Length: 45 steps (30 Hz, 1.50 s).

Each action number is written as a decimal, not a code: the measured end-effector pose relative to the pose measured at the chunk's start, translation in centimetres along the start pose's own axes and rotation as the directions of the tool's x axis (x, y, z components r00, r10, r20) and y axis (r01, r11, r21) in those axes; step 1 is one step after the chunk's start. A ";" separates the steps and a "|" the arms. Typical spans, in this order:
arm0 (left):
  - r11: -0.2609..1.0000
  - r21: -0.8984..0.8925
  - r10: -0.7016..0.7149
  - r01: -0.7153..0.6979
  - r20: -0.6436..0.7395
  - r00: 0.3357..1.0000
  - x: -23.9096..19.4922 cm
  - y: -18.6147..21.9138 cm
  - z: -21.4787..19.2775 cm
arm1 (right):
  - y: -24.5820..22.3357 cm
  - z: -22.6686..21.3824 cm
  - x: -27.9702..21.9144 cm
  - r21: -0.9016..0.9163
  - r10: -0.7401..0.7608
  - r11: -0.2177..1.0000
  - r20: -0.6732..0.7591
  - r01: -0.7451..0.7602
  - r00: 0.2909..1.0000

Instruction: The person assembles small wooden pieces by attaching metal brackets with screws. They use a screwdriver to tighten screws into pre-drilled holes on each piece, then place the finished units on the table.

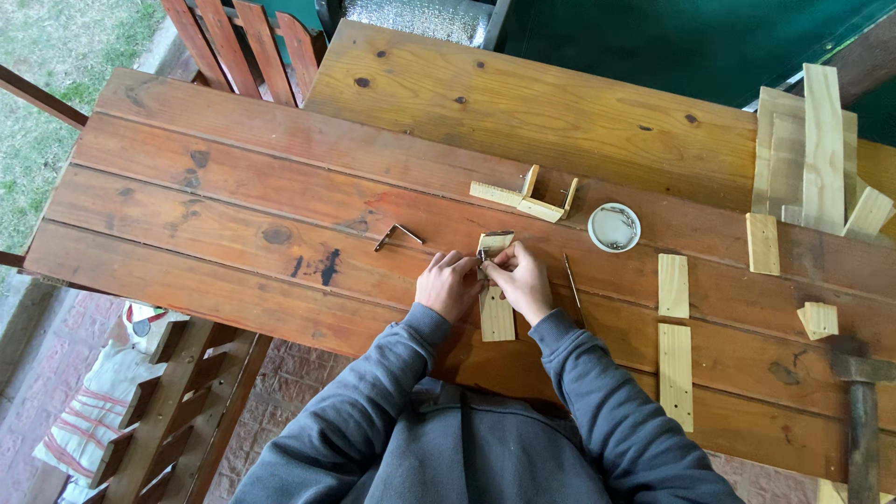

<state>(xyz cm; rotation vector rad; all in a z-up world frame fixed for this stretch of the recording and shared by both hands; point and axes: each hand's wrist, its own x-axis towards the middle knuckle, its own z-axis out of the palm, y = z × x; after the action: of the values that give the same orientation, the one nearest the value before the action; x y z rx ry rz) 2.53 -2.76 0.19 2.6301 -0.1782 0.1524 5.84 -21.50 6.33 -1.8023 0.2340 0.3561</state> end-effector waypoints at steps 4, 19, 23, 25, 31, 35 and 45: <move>1.000 -0.007 0.006 -0.006 0.012 1.000 0.2 -0.4 0.5 | 0.6 0.3 0.1 0.019 0.002 1.000 -0.004 -0.002 1.000; 0.982 -0.156 -0.100 0.109 0.064 0.993 2.3 -1.2 1.7 | 0.5 -1.0 0.2 -0.180 -0.073 0.980 0.095 0.090 0.993; 0.966 -0.182 -0.159 0.182 0.135 0.978 2.6 -1.0 1.2 | 0.6 -2.0 0.0 -0.457 -0.229 0.846 0.155 0.276 0.961; 0.959 -0.206 -0.168 0.196 0.145 0.975 2.7 -0.9 1.3 | 1.0 -2.1 -0.1 -0.497 -0.263 0.813 0.152 0.304 0.953; 0.917 -0.344 -0.179 0.202 0.100 0.979 2.5 -1.0 2.0 | 1.1 -1.9 -0.2 -0.483 -0.267 0.823 0.135 0.299 0.954; 0.886 -0.424 -0.179 0.187 0.061 0.982 2.5 -1.2 2.4 | 2.2 -1.8 0.2 -0.524 -0.309 0.778 0.160 0.346 0.937; 0.838 -0.465 -0.245 0.286 0.149 0.958 2.6 -2.1 3.4 | 1.3 -5.2 -1.7 -0.539 -0.321 0.763 0.162 0.356 0.933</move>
<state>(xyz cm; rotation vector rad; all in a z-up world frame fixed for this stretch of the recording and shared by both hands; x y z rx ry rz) 5.70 -2.85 -3.42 2.1292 0.1142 -0.0915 4.40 -26.92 7.02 -2.3628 -0.2787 0.2273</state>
